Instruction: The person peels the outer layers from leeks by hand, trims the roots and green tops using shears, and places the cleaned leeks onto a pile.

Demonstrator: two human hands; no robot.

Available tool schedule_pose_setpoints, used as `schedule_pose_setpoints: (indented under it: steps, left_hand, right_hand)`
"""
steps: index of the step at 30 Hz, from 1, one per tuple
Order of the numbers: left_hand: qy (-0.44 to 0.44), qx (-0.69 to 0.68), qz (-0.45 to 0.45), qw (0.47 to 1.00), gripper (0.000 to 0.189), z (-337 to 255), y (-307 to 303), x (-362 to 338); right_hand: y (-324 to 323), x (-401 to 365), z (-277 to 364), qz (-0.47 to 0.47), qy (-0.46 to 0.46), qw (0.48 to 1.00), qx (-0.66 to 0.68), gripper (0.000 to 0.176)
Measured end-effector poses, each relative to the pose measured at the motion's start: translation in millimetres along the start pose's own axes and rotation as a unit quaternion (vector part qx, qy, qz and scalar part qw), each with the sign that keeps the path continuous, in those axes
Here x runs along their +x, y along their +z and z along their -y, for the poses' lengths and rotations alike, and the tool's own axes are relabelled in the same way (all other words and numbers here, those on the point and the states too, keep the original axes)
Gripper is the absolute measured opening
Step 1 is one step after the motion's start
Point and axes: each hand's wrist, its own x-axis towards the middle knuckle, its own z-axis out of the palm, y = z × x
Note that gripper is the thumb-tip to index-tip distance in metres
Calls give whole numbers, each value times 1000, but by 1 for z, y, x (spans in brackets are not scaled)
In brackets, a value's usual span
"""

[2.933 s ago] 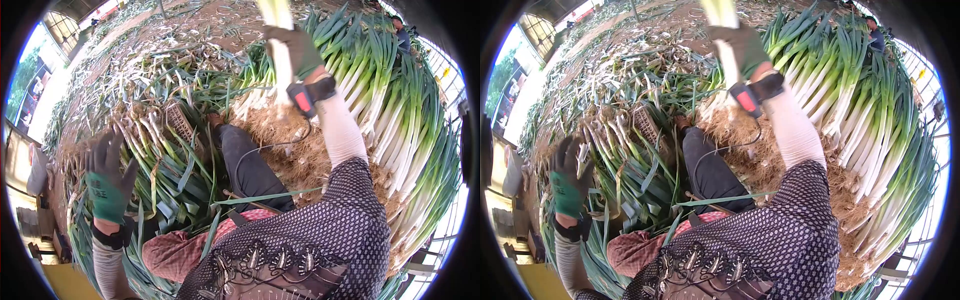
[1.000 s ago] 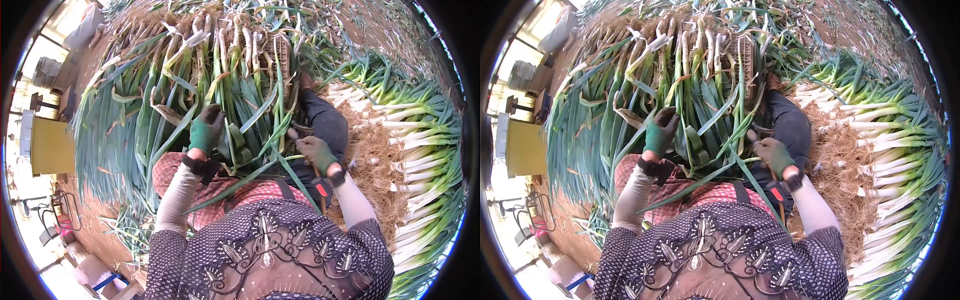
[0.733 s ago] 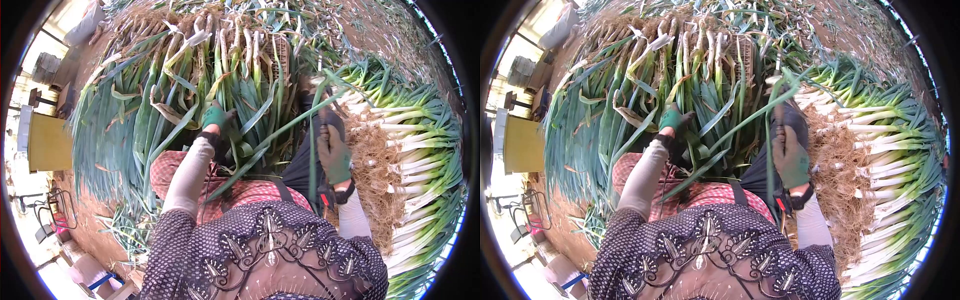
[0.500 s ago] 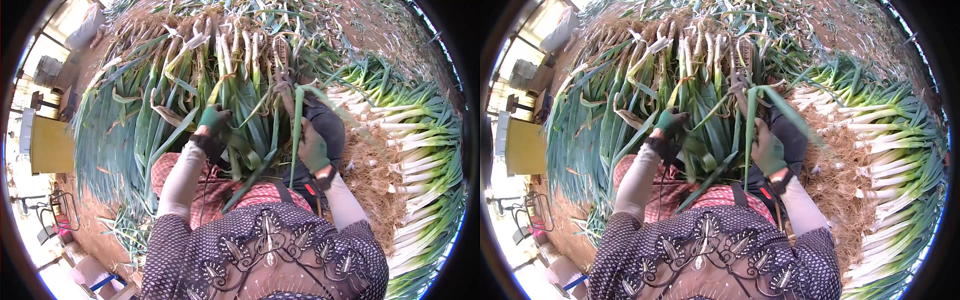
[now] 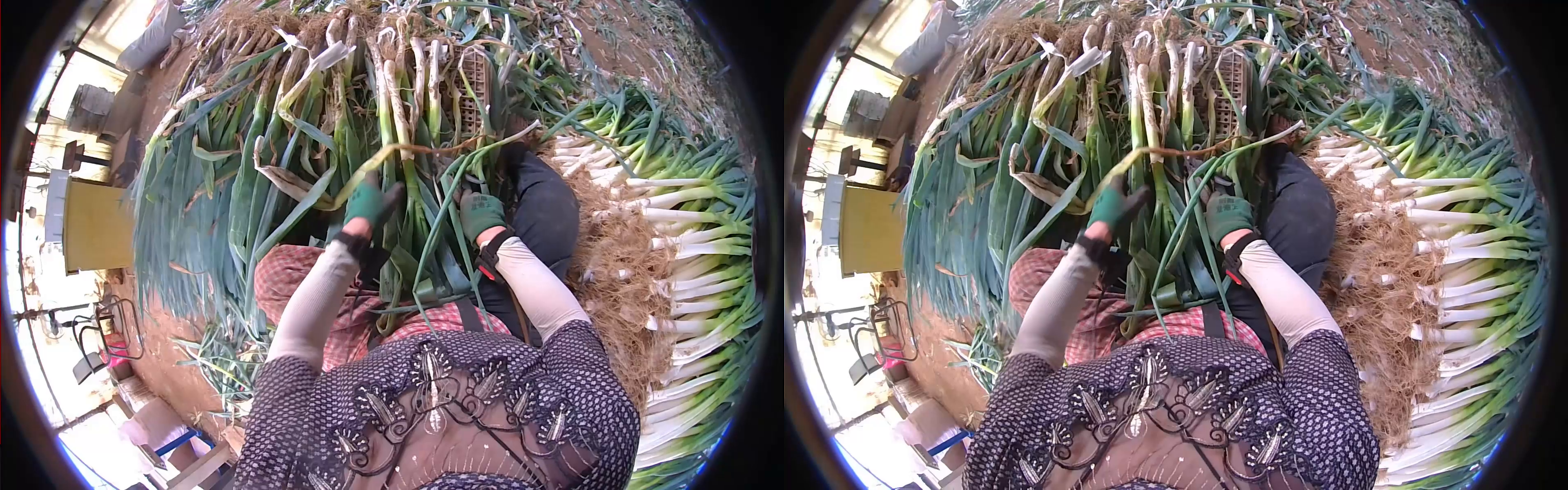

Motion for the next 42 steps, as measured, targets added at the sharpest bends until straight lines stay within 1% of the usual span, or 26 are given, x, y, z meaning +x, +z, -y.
schedule_pose_setpoints:
  steps: [1, 3, 4, 5, 6, 7, 8, 9, 10, 11, 12, 14, 17, 18, 19, 22, 25, 26, 29, 32, 33, 36, 37, 39, 40, 42]
  left_hand:
    - [-15, -15, 18, 1000, 54, 3, 6, 15]
    - [-45, -48, 58, 996, 52, 15, 26, 37]
    - [-77, -97, 73, 990, 51, 15, 25, 39]
    - [-108, -145, 90, 980, 50, 18, 22, 42]
    - [-138, -190, 106, 966, 49, 18, 21, 43]
    - [-138, -298, 104, 939, 41, 9, 12, 35]
    - [-129, -345, 122, 922, 38, 2, 0, 27]
    - [-119, -391, 138, 902, 36, -7, -16, 20]
    - [-110, -435, 154, 880, 33, -18, -34, 9]
    - [-86, -452, 208, 863, 34, -41, -63, -7]
    - [-103, -456, 210, 859, 34, -34, -59, -10]
    - [-136, -465, 215, 848, 34, -25, -49, -14]
    - [-143, -436, 166, 873, 33, -14, -30, -16]
    - [-148, -424, 147, 881, 32, -8, -22, -18]
    - [-106, -414, 142, 893, 30, -13, -22, -22]
    - [-136, -498, 131, 846, 30, -21, -9, -23]
    - [-143, -534, 99, 827, 29, -21, 1, -20]
    - [-152, -536, 95, 825, 29, -21, 1, -20]
    - [-151, -489, 89, 855, 35, -21, -2, -25]
    - [-137, -469, 76, 869, 38, -17, 4, -25]
    - [-130, -466, 70, 872, 40, -14, 10, -25]
    - [-149, -498, 66, 852, 40, -23, 6, -30]
    - [-148, -507, 63, 847, 41, -24, 6, -32]
    - [-138, -468, 61, 871, 41, -16, 11, -29]
    - [-133, -447, 60, 882, 41, -13, 12, -29]
    - [-148, -463, 60, 872, 40, -16, 10, -32]
  right_hand:
    - [-15, -21, 10, -27, -37, 999, -25, 40]
    - [-7, -21, 10, -197, -95, 974, -59, 43]
    - [-2, -18, 8, -281, -123, 949, -77, 45]
    - [4, -15, 6, -395, -150, 902, -91, 47]
    - [13, -5, 1, -439, -138, 881, -110, 47]
    - [25, 11, -3, -482, -125, 858, -128, 48]
    - [39, 25, -9, -523, -112, 832, -145, 48]
    - [54, 37, -18, -492, -77, 853, -161, 48]
    - [50, 37, -17, -407, -52, 905, -113, 48]
    - [42, 34, -16, -315, -29, 946, -65, 47]
    - [36, 33, -14, -222, -6, 975, -18, 47]
    - [32, 30, -11, -231, -25, 972, 44, 53]
    - [21, -3, -16, -243, -83, 956, 139, 61]
    - [20, -19, -19, -226, -114, 954, 162, 57]
    - [20, -37, -22, -209, -145, 949, 184, 53]
    - [13, -103, -17, -138, -214, 950, 183, 39]
    - [21, -130, -17, -143, -257, 922, 253, 34]
    - [19, -131, -17, -146, -246, 923, 257, 34]
    - [5, -130, -11, -152, -216, 927, 265, 37]
    - [-5, -105, -5, -156, -227, 933, 231, 35]
    - [-12, -94, 0, -141, -225, 930, 256, 36]
    - [-33, -56, 21, -181, -225, 931, 223, 39]
    - [-33, -32, 23, -160, -213, 941, 208, 42]
    - [-51, -8, 35, -117, -175, 958, 195, 51]
    - [-64, 4, 43, -115, -165, 967, 158, 56]
    - [-77, 35, 61, -137, -121, 967, 179, 58]
